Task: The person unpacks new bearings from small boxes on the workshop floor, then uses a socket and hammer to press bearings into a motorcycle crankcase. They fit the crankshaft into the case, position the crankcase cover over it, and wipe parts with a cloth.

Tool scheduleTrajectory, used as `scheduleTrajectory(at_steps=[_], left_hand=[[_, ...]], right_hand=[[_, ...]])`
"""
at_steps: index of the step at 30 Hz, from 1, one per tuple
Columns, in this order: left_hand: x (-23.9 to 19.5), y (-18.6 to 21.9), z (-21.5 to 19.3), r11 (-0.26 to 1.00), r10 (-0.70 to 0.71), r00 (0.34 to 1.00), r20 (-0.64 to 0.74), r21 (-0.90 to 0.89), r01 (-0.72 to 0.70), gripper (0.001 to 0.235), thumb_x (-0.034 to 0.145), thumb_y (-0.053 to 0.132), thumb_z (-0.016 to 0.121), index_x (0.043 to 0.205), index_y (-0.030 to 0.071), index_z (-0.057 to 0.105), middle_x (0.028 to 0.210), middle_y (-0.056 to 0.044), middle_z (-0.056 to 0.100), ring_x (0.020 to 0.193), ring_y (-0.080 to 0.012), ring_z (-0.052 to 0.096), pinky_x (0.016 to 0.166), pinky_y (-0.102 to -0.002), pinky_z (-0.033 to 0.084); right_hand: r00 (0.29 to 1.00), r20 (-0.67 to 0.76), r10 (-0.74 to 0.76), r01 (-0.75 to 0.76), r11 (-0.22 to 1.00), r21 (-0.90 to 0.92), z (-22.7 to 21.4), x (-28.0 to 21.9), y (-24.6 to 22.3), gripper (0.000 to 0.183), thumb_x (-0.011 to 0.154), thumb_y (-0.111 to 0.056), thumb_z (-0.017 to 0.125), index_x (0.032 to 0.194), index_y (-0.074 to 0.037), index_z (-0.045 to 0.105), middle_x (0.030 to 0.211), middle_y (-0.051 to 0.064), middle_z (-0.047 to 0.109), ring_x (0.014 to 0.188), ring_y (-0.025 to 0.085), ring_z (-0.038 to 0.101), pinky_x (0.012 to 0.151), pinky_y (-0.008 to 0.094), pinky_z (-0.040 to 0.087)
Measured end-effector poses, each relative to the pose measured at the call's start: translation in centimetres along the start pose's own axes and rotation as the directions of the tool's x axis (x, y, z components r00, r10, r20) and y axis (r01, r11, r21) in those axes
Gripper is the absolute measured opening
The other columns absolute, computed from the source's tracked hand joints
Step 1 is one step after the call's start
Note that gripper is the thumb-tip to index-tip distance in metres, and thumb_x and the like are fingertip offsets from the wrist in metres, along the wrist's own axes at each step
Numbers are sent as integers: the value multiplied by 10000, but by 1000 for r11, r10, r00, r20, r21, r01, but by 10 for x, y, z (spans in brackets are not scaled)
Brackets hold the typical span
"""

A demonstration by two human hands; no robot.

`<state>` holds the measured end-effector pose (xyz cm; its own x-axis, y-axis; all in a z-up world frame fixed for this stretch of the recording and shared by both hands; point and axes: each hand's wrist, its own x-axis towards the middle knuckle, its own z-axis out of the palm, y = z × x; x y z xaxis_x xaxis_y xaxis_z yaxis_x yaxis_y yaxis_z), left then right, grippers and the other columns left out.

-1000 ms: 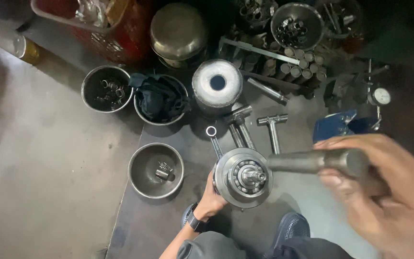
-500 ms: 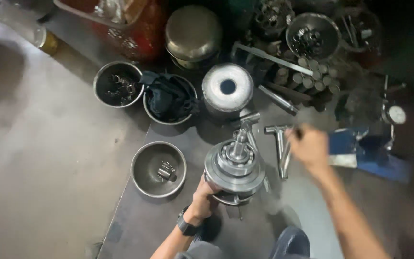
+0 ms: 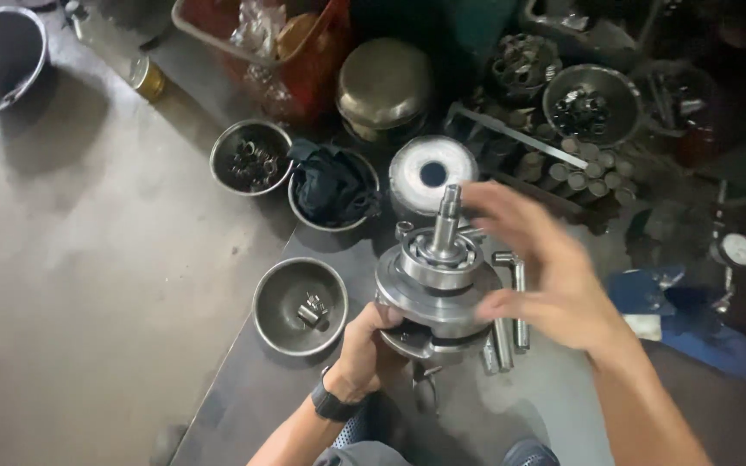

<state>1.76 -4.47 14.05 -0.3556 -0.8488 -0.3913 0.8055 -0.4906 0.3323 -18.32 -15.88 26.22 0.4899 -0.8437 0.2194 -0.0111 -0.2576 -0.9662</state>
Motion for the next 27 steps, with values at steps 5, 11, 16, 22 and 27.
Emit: scheduleTrajectory(at_steps=[5,11,16,22,27], left_hand=[[-1,-20,-36,998,-22,998,55,-51,24,543,827,260,570,1291,-22,565,1229,-147,660,1119,-278,647,1020,-456,496],[-3,-26,-56,999,7,997,78,52,-11,632,812,260,581,1365,-42,537,1316,-182,630,1213,-302,613,1071,-456,478],[-4,-23,-54,996,19,991,132,80,-30,690,777,268,613,1403,-7,521,1373,-157,620,1268,-293,592,1117,-433,450],[-5,-21,-50,998,-44,999,31,-46,45,700,763,385,622,1364,40,523,1286,-142,655,1156,-286,655,996,-456,535],[0,-25,-59,949,-93,954,284,-264,171,797,988,643,509,1372,-55,541,1037,-177,650,814,-250,583,710,-343,448]], right_hand=[[971,-214,103,-154,959,-240,-47,17,58,664,788,-101,787,1414,-74,568,1354,94,658,1290,241,615,1119,380,476],[967,-32,253,-254,966,-45,-20,-4,101,444,959,-257,563,1370,-103,632,1321,88,707,1229,255,665,1062,424,537],[932,274,239,-298,933,202,16,7,90,682,1027,-566,281,1405,-104,612,1477,104,611,1360,277,584,1156,446,449],[907,302,293,-268,956,-121,6,-15,102,744,1063,-578,232,1253,-63,734,1296,137,703,1233,281,647,1091,430,470],[967,137,213,-137,896,-423,5,-23,91,570,1053,-498,353,1081,-35,684,1091,110,677,1056,222,649,924,394,533]])
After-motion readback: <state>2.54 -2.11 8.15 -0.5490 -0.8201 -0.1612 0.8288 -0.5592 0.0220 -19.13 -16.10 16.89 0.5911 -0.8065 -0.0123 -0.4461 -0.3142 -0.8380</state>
